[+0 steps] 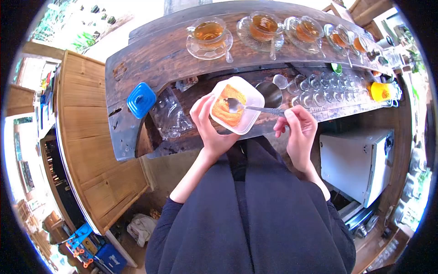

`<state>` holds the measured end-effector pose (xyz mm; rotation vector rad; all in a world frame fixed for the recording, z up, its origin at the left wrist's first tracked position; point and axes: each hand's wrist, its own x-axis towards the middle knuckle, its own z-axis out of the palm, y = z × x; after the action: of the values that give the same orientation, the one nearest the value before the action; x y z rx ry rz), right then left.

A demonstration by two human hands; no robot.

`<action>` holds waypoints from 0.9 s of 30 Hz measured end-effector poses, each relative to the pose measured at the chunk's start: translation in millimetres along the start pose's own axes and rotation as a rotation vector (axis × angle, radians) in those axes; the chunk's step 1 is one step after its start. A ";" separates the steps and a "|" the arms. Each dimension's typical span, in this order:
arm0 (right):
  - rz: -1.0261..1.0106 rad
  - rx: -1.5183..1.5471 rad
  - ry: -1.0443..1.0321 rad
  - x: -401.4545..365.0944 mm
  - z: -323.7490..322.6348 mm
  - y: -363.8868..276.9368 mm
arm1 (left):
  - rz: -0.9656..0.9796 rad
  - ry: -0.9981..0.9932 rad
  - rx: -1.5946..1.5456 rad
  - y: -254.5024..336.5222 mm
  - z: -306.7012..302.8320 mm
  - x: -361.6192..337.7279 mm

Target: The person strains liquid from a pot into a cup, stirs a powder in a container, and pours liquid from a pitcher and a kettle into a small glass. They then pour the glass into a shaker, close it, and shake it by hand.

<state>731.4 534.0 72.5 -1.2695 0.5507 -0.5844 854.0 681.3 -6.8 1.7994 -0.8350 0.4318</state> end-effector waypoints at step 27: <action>-0.340 -0.563 0.242 6.6 -65.6 33.1 | -0.112 -0.014 0.054 -1.8 19.4 -13.7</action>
<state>695.4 489.4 26.1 -1.8603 0.7378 -0.9151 843.9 668.4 -24.1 1.8901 -0.7342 0.3729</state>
